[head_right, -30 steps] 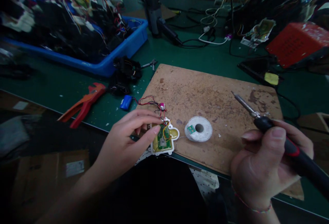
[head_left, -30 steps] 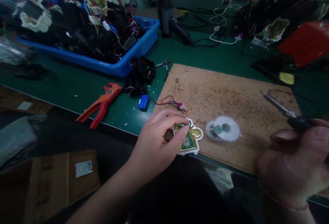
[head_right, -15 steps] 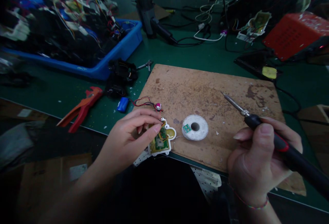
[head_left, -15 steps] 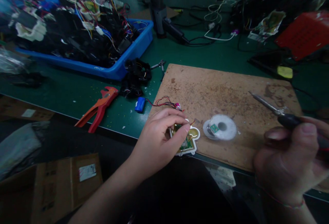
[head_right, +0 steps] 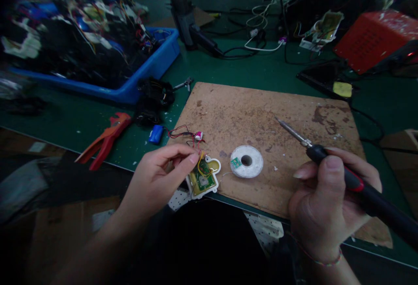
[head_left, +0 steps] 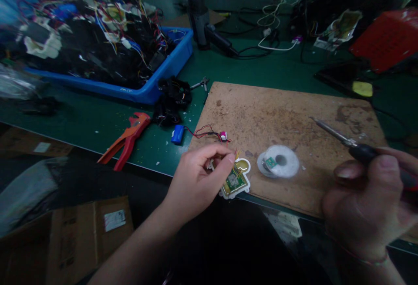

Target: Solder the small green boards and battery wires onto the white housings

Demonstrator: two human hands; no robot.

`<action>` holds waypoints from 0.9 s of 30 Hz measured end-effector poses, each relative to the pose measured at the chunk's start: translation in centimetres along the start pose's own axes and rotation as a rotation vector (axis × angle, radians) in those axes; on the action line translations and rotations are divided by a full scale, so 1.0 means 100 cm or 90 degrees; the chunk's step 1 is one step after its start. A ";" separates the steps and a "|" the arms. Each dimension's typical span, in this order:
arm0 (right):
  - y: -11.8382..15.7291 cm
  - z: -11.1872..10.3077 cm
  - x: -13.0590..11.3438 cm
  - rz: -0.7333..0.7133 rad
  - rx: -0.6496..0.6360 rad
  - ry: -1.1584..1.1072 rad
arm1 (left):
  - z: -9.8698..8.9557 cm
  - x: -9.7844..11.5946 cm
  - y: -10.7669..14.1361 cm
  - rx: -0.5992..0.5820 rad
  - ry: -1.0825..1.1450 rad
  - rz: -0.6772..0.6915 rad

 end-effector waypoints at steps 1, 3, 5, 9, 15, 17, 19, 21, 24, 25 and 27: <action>0.000 0.000 0.000 0.002 -0.001 -0.004 | 0.000 -0.002 0.000 -0.004 0.011 -0.013; 0.000 0.000 0.000 0.004 -0.004 -0.011 | 0.000 -0.005 0.000 -0.014 0.037 -0.038; 0.000 0.000 -0.001 0.008 -0.004 -0.011 | 0.000 -0.007 0.000 -0.025 0.062 -0.055; 0.000 0.001 -0.003 0.011 -0.006 -0.022 | -0.002 -0.007 -0.002 -0.052 0.058 -0.062; 0.000 0.000 -0.002 0.028 -0.002 -0.008 | -0.007 -0.004 -0.006 -0.058 -0.017 0.000; 0.000 -0.001 -0.001 0.028 -0.003 -0.006 | -0.008 -0.005 -0.007 -0.048 -0.044 0.035; 0.000 -0.001 0.000 0.019 -0.008 -0.009 | -0.008 -0.006 -0.007 -0.032 -0.069 0.059; 0.000 0.000 0.000 0.017 -0.010 -0.007 | -0.008 -0.005 -0.006 -0.004 -0.100 0.094; 0.000 0.002 -0.002 0.016 -0.010 -0.006 | -0.004 0.002 -0.004 0.029 -0.137 0.148; 0.000 0.003 -0.003 0.020 -0.010 -0.008 | -0.002 0.004 -0.003 0.022 -0.135 0.151; 0.001 0.004 -0.005 0.030 -0.010 -0.011 | 0.004 0.009 -0.001 -0.011 -0.106 0.134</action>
Point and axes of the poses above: each hand's wrist, its own y-axis away from the middle knuckle, its own z-axis out of the palm, x = y × z, the point moved 2 cm from there along -y, towards the middle knuckle, and after that the axes turned 7 degrees about -z, right-handed, at the moved point
